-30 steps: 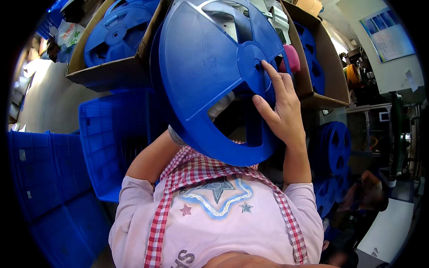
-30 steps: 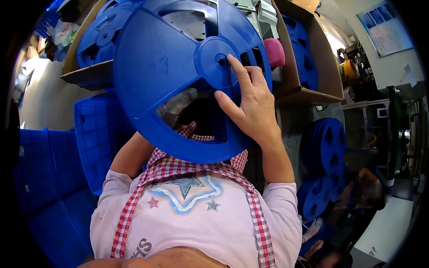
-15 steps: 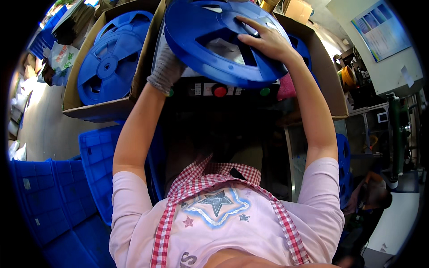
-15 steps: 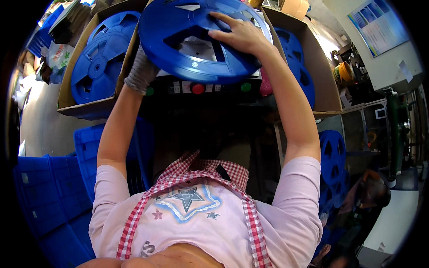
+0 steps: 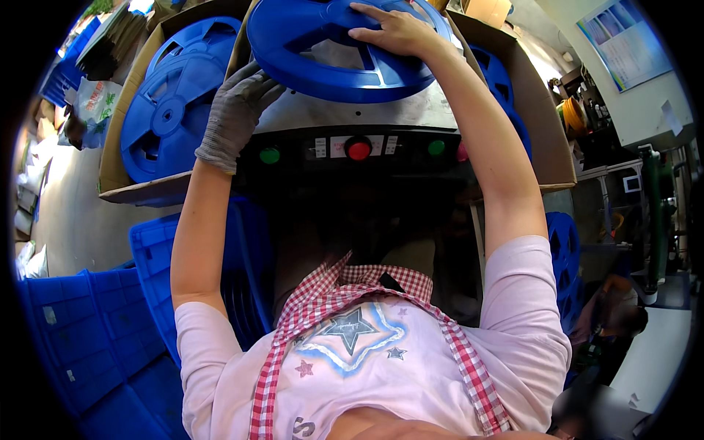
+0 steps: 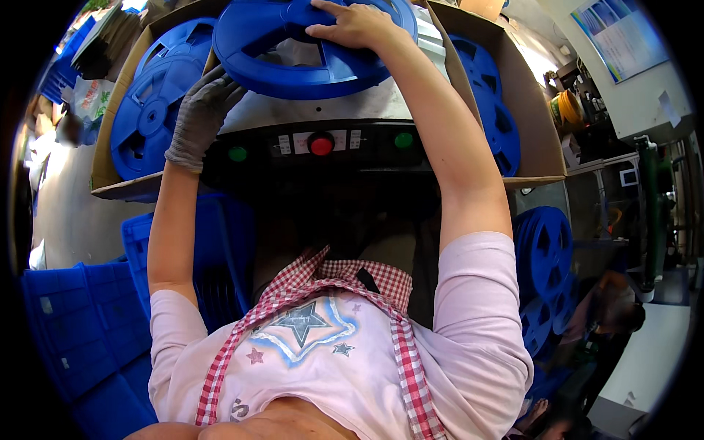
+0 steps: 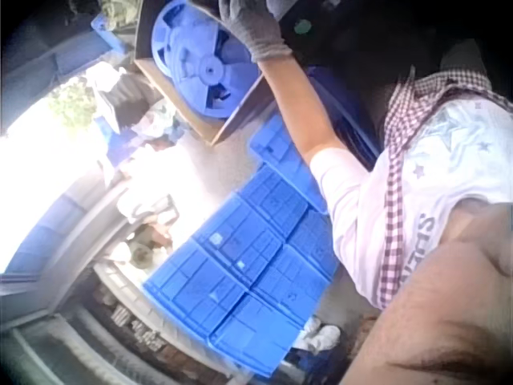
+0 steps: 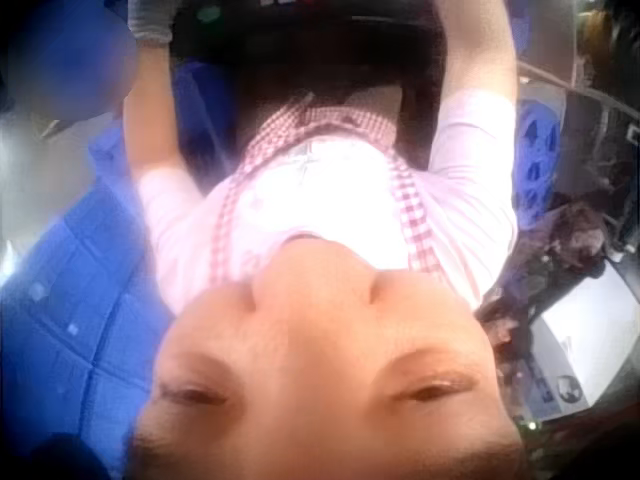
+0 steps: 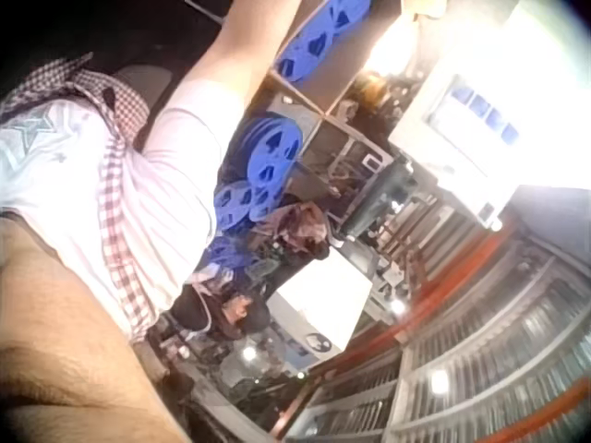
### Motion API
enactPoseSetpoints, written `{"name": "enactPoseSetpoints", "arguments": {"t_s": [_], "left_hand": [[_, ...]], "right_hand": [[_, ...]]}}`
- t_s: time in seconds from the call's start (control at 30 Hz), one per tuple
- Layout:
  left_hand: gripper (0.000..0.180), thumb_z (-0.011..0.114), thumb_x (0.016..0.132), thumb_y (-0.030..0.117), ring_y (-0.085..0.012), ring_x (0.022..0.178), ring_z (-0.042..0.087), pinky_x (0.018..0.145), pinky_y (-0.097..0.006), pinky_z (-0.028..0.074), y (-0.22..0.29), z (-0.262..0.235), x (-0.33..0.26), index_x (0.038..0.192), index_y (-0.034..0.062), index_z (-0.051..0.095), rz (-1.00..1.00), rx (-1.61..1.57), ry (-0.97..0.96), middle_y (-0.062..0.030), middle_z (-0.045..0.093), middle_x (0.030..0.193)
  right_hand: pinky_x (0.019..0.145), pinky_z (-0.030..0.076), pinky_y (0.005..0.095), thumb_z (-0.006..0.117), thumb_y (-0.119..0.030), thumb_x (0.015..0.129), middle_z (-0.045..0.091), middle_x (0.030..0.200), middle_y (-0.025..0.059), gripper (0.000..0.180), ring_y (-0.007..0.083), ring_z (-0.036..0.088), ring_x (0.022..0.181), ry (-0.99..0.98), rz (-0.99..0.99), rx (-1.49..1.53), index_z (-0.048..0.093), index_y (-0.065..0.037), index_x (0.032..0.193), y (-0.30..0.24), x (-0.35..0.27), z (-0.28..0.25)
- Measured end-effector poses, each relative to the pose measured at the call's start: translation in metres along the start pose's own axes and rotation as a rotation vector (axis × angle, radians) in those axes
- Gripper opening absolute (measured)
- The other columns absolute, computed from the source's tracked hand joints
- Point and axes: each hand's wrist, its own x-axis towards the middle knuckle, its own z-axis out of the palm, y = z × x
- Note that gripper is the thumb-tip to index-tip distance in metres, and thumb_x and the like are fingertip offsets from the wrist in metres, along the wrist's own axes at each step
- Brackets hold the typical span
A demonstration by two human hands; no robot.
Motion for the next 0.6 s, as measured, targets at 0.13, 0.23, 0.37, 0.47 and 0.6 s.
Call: {"name": "enactPoseSetpoints", "arguments": {"t_s": [0.13, 0.23, 0.37, 0.47, 0.6], "left_hand": [[0.042, 0.046, 0.094, 0.006, -0.0303, 0.110, 0.062, 0.097, -0.038, 0.052, 0.003, 0.006, -0.007, 0.132, -0.0096, 0.042, -0.026, -0.054, -0.036, -0.0208, 0.060, 0.120], [0.044, 0.046, 0.094, 0.006, -0.0309, 0.110, 0.061, 0.096, -0.038, 0.052, 0.002, 0.028, -0.021, 0.134, -0.0098, 0.039, -0.056, 0.003, -0.010, -0.0219, 0.058, 0.121], [0.047, 0.052, 0.093, 0.012, -0.0288, 0.113, 0.060, 0.097, -0.038, 0.050, 0.000, 0.037, -0.035, 0.135, -0.0064, 0.040, -0.121, 0.085, 0.030, -0.0213, 0.057, 0.125], [0.048, 0.055, 0.092, 0.016, -0.0251, 0.109, 0.061, 0.093, -0.035, 0.051, 0.006, 0.037, -0.061, 0.135, -0.0012, 0.043, -0.030, 0.441, 0.141, -0.0191, 0.059, 0.122], [0.053, 0.065, 0.087, 0.017, -0.0223, 0.104, 0.060, 0.089, -0.033, 0.050, 0.010, 0.040, -0.093, 0.135, 0.0059, 0.046, 0.385, 1.271, 0.251, -0.0151, 0.059, 0.118]], "right_hand": [[0.098, 0.042, 0.0463, 0.050, -0.064, 0.084, 0.057, 0.124, 0.0271, 0.072, 0.0415, 0.055, 0.115, -0.021, -0.048, -0.026, 0.035, -0.029, 0.146, 0.007, 0.016, 0.003], [0.103, 0.040, 0.0478, 0.048, -0.069, 0.083, 0.053, 0.131, 0.0235, 0.074, 0.0405, 0.053, 0.119, 0.004, -0.003, -0.024, 0.033, -0.033, 0.146, 0.014, 0.015, 0.009], [0.106, 0.038, 0.0508, 0.047, -0.078, 0.078, 0.050, 0.138, 0.0162, 0.076, 0.0370, 0.051, 0.124, 0.125, 0.038, -0.091, 0.032, -0.043, 0.145, 0.041, 0.043, 0.046], [0.105, 0.037, 0.0458, 0.046, -0.067, 0.085, 0.049, 0.135, 0.0263, 0.075, 0.0414, 0.050, 0.122, -0.105, 0.070, -0.003, 0.033, -0.026, 0.147, -0.007, -0.002, -0.005], [0.107, 0.036, 0.0469, 0.054, -0.068, 0.080, 0.047, 0.137, 0.0207, 0.082, 0.0377, 0.046, 0.127, 0.506, -0.287, -0.119, 0.033, -0.025, 0.147, 0.071, -0.046, 0.017]]}}
